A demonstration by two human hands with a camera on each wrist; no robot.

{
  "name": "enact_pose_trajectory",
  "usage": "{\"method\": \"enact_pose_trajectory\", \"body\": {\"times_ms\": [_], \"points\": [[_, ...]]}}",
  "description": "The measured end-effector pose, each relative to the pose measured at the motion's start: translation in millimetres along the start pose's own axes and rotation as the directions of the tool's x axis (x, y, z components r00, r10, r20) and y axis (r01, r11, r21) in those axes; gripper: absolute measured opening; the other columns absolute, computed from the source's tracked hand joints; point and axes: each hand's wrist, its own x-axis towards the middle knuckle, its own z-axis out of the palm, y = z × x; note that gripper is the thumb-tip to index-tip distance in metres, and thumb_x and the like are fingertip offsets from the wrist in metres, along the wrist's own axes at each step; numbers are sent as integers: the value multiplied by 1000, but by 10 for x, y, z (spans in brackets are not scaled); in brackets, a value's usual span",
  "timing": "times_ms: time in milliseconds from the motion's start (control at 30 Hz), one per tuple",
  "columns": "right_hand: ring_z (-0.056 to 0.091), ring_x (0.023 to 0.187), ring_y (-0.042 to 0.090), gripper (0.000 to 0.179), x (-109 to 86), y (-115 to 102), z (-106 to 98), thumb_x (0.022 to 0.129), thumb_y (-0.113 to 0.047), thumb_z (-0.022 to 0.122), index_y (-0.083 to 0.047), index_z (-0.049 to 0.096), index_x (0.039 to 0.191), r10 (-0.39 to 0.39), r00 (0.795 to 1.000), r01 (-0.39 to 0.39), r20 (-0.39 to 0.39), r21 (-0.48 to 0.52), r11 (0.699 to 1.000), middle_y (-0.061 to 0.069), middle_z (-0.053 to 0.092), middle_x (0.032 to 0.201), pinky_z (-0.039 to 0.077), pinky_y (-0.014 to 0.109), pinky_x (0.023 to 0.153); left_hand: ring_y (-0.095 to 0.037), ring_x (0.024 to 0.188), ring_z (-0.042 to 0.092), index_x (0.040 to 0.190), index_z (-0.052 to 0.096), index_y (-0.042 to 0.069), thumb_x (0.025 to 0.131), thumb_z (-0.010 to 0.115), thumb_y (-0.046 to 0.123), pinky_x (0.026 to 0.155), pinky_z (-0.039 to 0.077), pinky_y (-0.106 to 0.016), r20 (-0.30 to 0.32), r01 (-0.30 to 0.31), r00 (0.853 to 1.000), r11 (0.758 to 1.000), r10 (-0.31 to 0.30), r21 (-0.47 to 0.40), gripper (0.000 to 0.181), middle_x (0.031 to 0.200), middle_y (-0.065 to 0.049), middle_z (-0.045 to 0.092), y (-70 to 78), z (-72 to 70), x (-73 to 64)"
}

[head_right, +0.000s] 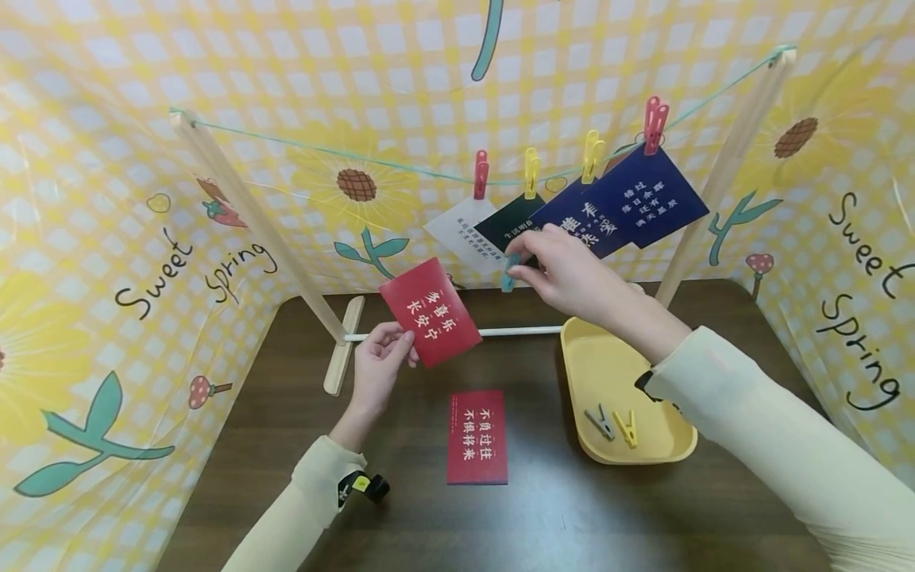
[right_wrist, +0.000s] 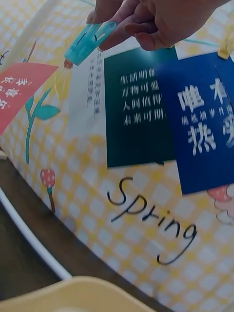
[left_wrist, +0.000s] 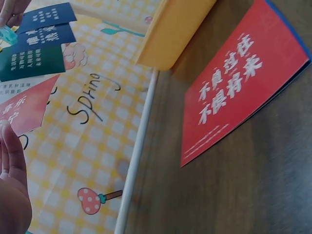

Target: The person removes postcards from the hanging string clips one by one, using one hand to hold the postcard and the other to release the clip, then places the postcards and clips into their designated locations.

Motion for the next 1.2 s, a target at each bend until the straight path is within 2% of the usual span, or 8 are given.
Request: {"method": "enact_pose_trajectory", "body": {"times_ms": [300,467,567,667,800,1033,1100,1200], "points": [[61,87,23,16,-273,147,74,96,-7,75,-1,71,111,89,991,-88,97,-8,996,5,75,94,50,36,68,-9,56,61,105,59,-18,101,61,-4,52,53,-21,43,119,992,991,-122,65,14,71,-2,64,-92,3,-131],[70,93,24,18,-475,239,134,98,-13,74,-2,71,113,174,970,-168,170,-49,985,8,74,99,58,43,74,-10,55,61,108,61,-15,100,63,-5,51,53,-22,94,191,975,974,-202,119,13,71,-4,65,-126,-26,-191],[71,94,26,19,-603,303,176,97,-18,75,-5,72,111,208,956,-190,207,-100,977,8,75,101,54,47,82,-10,55,62,111,61,-14,99,63,-5,52,55,-23,135,234,957,959,-256,157,15,76,-6,68,-132,-42,-205],[68,94,28,19,-734,382,221,98,-18,75,-4,73,110,234,937,-215,259,-103,971,6,76,98,52,48,82,-11,57,64,112,61,-14,99,64,-4,54,57,-24,189,302,921,930,-341,207,16,80,-7,70,-126,-58,-215],[68,91,26,21,-920,503,279,98,-18,75,-1,73,109,268,911,-255,312,-83,963,3,75,94,57,45,77,-12,59,66,110,62,-12,100,65,1,58,60,-25,258,388,848,874,-462,292,17,78,-9,72,-126,-86,-245],[71,83,17,14,-1246,702,352,94,-13,77,-1,73,101,258,902,-255,347,-57,965,-1,75,88,60,41,75,-13,61,70,107,63,-12,101,66,2,61,62,-27,337,472,740,806,-582,356,16,78,-17,74,-209,-167,-373],[71,81,16,14,-1329,735,351,94,-13,77,0,73,99,278,884,-279,375,-54,959,-1,74,86,60,39,72,-12,61,70,107,62,-12,101,66,2,61,62,-27,351,495,711,789,-609,365,16,78,-15,74,-237,-184,-418],[71,81,17,14,-1438,776,337,95,-14,76,-1,72,97,324,838,-326,439,-74,942,0,74,86,60,37,70,-13,60,70,107,63,-10,100,66,3,60,62,-26,353,541,664,749,-659,382,15,75,-10,73,-268,-201,-479]]}}
